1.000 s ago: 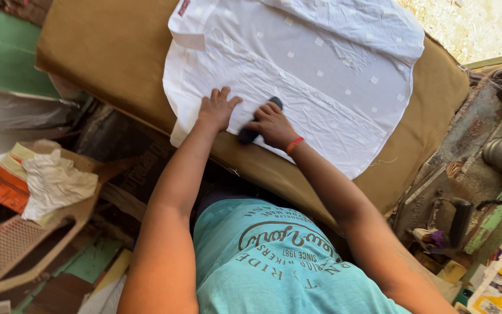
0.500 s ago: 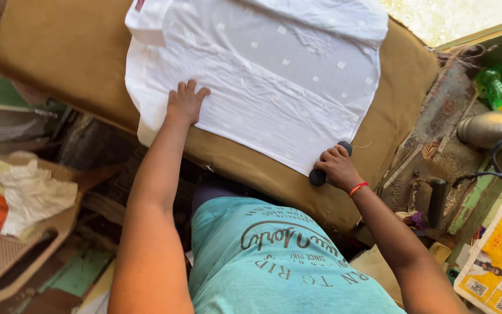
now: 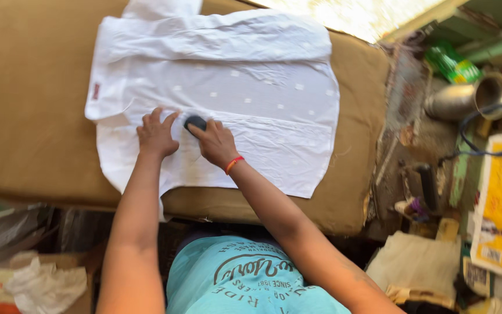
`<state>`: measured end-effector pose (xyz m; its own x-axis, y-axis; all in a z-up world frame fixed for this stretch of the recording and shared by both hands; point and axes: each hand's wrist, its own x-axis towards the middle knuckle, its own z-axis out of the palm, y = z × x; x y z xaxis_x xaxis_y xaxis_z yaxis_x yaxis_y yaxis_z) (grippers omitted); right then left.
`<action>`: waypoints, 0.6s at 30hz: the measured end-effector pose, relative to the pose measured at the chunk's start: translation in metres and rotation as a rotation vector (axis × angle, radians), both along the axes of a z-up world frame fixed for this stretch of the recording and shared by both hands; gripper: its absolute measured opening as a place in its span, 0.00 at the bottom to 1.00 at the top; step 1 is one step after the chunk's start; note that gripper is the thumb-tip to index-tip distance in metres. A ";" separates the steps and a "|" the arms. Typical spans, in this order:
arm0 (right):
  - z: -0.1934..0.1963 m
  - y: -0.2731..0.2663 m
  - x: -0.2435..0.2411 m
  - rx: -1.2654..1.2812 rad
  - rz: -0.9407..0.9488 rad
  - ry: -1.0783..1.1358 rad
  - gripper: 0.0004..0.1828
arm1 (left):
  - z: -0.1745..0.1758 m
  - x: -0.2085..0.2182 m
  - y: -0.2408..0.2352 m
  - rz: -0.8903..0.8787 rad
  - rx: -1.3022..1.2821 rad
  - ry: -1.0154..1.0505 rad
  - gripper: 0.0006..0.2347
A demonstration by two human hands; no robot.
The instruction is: The person irons a white shirt on a padded ironing board. They repeatedly smooth the fabric with their hands, use a brush to clean the surface, and press the shirt with a hot iron, adjusting the garment between passes.
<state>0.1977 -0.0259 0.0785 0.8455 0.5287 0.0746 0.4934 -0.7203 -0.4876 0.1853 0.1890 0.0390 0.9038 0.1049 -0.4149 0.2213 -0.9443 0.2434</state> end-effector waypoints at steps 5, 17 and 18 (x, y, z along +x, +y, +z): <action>-0.062 -0.184 -0.013 -0.120 -0.166 -0.356 0.30 | 0.016 0.005 -0.006 -0.079 0.061 0.134 0.42; -0.029 -0.351 -0.011 -0.212 -0.820 -0.068 0.28 | -0.016 -0.007 -0.018 -0.081 0.157 -0.073 0.37; -0.027 -0.351 -0.008 -0.162 -0.922 -0.142 0.27 | -0.031 -0.019 -0.028 -0.091 0.187 -0.210 0.33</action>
<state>0.1898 -0.3772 0.0520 0.9236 -0.3309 0.1935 -0.2572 -0.9093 -0.3270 0.1668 0.1613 0.0079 0.9770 0.0770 -0.1988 0.0973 -0.9907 0.0947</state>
